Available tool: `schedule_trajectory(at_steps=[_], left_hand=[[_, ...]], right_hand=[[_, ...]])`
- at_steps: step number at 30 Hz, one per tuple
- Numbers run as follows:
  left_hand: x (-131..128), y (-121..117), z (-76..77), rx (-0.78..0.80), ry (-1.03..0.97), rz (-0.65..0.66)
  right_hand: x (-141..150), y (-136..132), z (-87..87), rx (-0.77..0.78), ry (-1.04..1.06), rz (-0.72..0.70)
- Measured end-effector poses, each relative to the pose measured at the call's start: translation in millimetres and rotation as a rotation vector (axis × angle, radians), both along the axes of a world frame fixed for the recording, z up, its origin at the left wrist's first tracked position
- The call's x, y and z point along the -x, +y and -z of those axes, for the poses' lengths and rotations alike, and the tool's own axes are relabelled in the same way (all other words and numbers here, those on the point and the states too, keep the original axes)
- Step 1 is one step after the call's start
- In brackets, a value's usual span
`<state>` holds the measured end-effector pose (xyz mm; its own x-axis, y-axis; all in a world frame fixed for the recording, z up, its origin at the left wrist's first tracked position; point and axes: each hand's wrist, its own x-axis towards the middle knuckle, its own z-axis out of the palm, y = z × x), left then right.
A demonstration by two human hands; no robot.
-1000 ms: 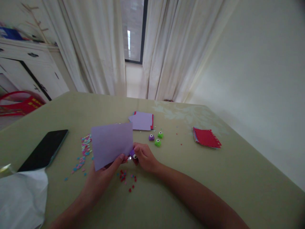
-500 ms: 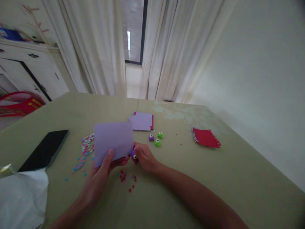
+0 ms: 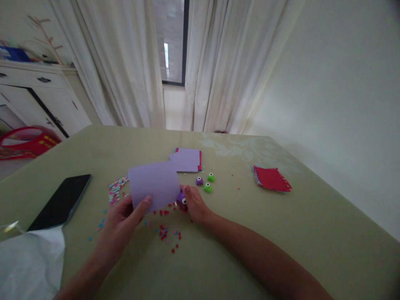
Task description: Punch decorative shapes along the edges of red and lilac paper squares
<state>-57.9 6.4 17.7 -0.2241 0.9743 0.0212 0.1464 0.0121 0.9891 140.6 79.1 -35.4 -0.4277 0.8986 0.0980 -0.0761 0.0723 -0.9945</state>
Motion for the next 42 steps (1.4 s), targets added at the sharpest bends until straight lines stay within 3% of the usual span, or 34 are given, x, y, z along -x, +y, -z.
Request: schedule_trajectory(at_steps=[4, 11, 22, 30, 36, 42], left_hand=[[5, 5, 1.7, 0.045, 0.011, 0.071], [0, 4, 8.9, 0.001, 0.083, -0.024], [-17, -1, -9.4, 0.01, 0.01, -0.046], [-4, 2, 2.8, 0.025, 0.082, -0.153], [-8, 0, 13.1, 0.013, 0.046, -0.019], [-19, -2, 23.6, 0.175, -0.16, 0.078]], right_hand=[[1, 5, 2.6, 0.081, 0.112, 0.044], [1, 7, 5.6, 0.157, 0.161, 0.09], [0, 7, 5.3, 0.075, 0.16, 0.032], [1, 10, 8.4, 0.089, 0.203, 0.041], [-1, 7, 10.1, 0.036, 0.144, 0.017], [-3, 6, 13.5, -0.018, 0.064, -0.023]])
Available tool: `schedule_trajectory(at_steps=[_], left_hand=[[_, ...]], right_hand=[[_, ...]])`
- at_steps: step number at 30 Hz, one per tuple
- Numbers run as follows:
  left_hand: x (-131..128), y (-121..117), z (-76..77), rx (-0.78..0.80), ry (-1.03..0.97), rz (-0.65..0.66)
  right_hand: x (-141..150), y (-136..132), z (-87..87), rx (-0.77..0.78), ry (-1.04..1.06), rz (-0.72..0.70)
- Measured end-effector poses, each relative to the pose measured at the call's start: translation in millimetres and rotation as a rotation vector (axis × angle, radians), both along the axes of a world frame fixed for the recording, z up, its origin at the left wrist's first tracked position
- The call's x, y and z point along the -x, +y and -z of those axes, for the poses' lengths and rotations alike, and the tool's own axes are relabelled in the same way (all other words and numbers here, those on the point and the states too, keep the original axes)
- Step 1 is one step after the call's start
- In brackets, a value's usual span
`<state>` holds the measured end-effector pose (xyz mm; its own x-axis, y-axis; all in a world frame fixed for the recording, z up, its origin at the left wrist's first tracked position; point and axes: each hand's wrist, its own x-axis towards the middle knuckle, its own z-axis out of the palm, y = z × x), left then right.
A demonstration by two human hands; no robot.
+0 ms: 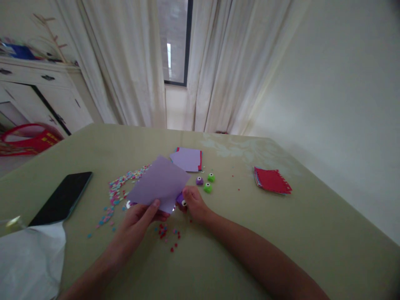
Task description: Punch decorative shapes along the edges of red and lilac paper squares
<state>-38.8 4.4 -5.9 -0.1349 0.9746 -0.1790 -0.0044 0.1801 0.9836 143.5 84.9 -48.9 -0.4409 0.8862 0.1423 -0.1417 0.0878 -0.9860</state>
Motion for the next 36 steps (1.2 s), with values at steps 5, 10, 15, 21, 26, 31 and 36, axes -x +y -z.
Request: schedule_trajectory(at_steps=[5, 10, 15, 21, 26, 31, 36], left_hand=[[0, 2, -3.6, -0.025, -0.044, -0.011], [2, 2, -2.6, -0.032, -0.036, 0.018], [-1, 1, -2.2, -0.022, -0.062, 0.026], [-5, 3, -9.1, -0.015, -0.042, -0.003], [-4, 3, -9.5, -0.012, -0.015, -0.027], [-4, 2, -10.7, -0.032, 0.012, -0.006], [-4, 3, -12.7, -0.049, 0.032, -0.005]], right_hand=[[2, 0, -3.4, 0.027, 0.025, 0.032], [3, 1, -0.5, 0.019, 0.05, 0.04], [1, 2, 1.9, -0.003, 0.039, 0.014], [1, 1, -2.4, -0.014, 0.033, 0.001], [2, 0, -4.5, 0.009, 0.039, 0.017], [2, 1, -1.7, -0.003, 0.042, -0.005], [0, 2, 1.6, -0.021, 0.04, -0.018]])
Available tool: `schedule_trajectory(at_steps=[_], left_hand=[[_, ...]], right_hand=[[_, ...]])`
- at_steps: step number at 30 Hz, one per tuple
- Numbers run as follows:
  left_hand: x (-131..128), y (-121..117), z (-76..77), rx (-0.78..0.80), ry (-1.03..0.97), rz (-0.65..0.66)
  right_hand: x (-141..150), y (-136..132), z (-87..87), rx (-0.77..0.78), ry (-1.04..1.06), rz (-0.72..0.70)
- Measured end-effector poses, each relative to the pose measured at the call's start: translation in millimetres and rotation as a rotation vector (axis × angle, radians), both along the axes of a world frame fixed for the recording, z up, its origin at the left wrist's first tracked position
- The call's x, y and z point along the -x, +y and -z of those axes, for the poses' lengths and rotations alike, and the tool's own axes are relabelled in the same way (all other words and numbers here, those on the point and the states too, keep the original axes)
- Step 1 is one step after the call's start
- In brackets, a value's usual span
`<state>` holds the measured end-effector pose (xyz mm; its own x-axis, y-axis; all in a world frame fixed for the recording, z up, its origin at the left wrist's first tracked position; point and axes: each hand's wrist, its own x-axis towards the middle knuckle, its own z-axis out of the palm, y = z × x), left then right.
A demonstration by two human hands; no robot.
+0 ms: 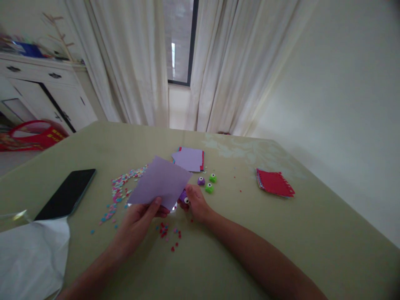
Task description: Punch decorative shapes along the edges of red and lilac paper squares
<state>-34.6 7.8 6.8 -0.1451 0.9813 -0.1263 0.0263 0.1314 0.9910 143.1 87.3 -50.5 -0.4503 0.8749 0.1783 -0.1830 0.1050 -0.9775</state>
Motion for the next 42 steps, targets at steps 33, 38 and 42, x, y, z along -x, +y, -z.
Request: schedule_trajectory(at_steps=[33, 38, 42], left_hand=[[2, -2, 1.8, -0.03, 0.058, 0.002], [2, 0, 6.8, -0.025, 0.058, -0.003], [0, 1, 6.1, -0.02, 0.059, -0.021]], right_hand=[[1, -3, -4.5, -0.018, -0.13, 0.015], [1, -5, -9.8, -0.033, -0.185, 0.01], [0, -6, -14.0, -0.045, -0.215, -0.004]])
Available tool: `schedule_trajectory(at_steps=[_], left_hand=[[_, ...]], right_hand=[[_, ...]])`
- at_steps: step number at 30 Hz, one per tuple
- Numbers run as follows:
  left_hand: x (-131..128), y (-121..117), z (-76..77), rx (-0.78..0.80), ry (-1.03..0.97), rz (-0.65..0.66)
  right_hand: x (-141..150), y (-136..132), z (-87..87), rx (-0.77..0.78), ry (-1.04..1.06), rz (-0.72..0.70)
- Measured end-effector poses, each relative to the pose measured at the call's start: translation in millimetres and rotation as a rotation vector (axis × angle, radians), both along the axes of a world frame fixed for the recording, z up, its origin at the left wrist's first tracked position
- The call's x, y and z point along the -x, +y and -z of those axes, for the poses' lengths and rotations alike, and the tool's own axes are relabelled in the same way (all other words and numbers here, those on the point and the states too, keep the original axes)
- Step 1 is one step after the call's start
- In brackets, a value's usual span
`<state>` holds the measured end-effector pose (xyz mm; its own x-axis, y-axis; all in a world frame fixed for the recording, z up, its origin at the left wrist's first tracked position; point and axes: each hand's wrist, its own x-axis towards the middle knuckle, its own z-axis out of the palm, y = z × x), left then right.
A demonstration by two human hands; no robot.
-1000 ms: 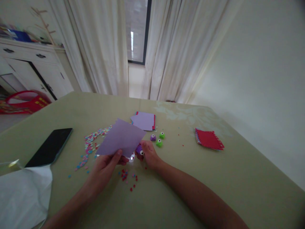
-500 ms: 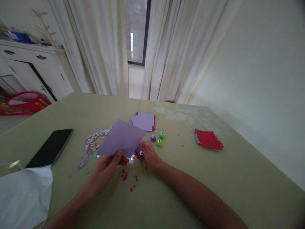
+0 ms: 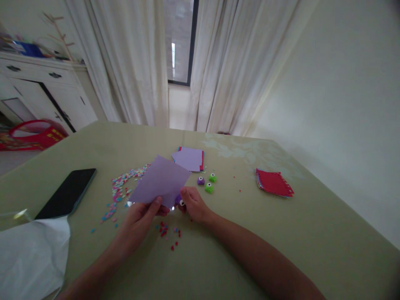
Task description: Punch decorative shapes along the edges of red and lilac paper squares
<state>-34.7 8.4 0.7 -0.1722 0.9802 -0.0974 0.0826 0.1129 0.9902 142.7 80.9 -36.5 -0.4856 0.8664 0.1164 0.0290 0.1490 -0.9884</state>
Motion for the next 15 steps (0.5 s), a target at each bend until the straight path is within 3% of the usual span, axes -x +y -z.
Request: schedule_trajectory(at_steps=[6, 15], left_hand=[[-2.5, -0.8, -7.8, 0.005, 0.023, -0.005], [-1.9, -1.4, -7.1, -0.016, 0.015, -0.018]], right_hand=[[-1.6, -1.2, -3.2, -0.121, -0.064, 0.018], [-0.2, -1.2, -6.0, -0.14, -0.114, 0.008]])
